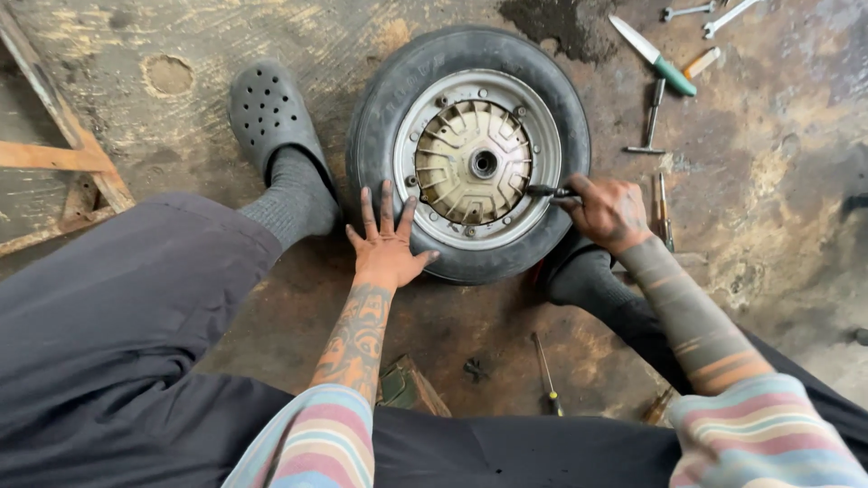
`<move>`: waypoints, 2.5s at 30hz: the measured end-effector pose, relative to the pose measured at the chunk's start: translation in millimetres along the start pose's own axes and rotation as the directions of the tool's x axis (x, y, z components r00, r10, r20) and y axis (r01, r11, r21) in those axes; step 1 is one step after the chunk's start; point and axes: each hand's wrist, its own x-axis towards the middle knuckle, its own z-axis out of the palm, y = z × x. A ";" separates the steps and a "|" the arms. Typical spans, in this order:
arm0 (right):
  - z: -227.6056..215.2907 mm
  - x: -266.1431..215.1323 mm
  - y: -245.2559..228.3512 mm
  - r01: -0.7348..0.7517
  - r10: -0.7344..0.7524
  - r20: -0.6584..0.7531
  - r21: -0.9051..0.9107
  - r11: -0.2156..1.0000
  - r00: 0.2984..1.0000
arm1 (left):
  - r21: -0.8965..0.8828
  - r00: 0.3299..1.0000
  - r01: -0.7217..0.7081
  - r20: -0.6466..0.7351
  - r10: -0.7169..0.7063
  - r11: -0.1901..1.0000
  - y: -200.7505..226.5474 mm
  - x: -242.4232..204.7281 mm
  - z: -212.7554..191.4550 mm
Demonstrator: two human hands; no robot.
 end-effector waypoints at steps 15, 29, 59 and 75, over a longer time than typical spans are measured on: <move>-28.8 33.6 -102.0 -0.812 0.808 0.117 0.179 0.555 0.578 | 0.017 0.999 0.028 0.034 -0.029 0.999 8.5 -9.7 -14.3; -4.4 63.5 -18.0 -0.472 0.154 0.476 0.879 -0.062 0.866 | 0.000 0.997 0.039 0.065 -0.039 0.999 6.9 -6.6 -12.2; 26.9 39.1 -55.6 -0.024 0.788 0.266 0.952 -0.304 0.556 | 0.016 0.993 0.064 0.094 -0.065 0.998 11.7 -4.5 -6.5; -82.6 44.4 -69.2 -0.743 0.741 0.221 0.439 0.506 0.635 | 0.008 0.965 -0.055 -0.255 0.055 0.998 -5.8 20.8 43.4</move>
